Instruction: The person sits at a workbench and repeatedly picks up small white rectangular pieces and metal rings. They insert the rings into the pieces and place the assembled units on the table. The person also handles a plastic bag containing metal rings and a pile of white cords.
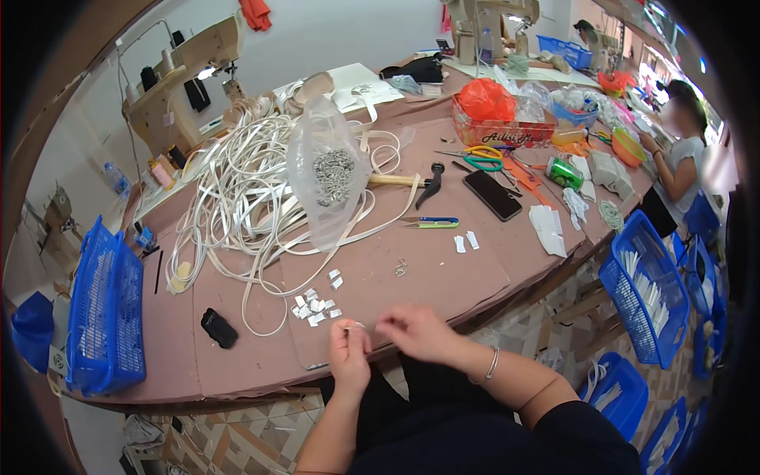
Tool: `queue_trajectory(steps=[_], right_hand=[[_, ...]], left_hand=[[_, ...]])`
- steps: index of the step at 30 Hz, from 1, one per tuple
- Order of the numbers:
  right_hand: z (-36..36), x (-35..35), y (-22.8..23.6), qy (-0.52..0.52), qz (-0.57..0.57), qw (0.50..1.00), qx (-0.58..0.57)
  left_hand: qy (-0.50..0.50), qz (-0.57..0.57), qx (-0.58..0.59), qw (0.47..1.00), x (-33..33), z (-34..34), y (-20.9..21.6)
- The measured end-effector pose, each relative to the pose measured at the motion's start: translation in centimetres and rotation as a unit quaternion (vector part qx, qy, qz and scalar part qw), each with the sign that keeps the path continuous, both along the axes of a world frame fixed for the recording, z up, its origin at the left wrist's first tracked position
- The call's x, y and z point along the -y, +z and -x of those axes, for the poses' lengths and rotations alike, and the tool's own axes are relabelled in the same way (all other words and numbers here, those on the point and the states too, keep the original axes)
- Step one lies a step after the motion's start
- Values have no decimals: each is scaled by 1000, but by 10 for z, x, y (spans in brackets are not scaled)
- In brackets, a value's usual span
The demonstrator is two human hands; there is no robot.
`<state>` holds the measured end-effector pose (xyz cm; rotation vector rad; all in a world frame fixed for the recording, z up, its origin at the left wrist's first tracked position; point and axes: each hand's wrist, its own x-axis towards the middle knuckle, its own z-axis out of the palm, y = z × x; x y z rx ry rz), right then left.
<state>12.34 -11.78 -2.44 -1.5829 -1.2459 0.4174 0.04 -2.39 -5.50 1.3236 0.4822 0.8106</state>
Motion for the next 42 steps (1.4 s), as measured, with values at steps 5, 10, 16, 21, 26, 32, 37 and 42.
queue_trajectory(steps=[5, 10, 16, 21, 26, 32, 37, 42], right_hand=[[-115, 1, -18, -273, -26, 962, 4], [-173, 25, -14, -240, 153, 936, 209], [-183, 19, -17, -175, 239, 927, 229], [-178, 15, -7, -179, 214, 927, 251], [-159, 40, -2, -202, 86, 975, 33], [-92, 33, -5, -130, -12, 953, -274], [-35, -1, 3, -81, -125, 934, -325], [-26, -10, 3, -106, -120, 958, -238]], left_hand=[[148, -331, -152, 920, -49, 7, -17], [144, -459, -284, 829, -63, 6, 11], [165, -534, -264, 786, -41, -31, 33], [28, -555, -226, 800, -28, -92, 9], [35, -569, -245, 784, -26, -109, -11], [4, -95, -122, 988, -13, -93, 13], [-27, 107, -24, 994, -5, -71, 21], [-18, 97, 20, 995, 4, -56, 28]])
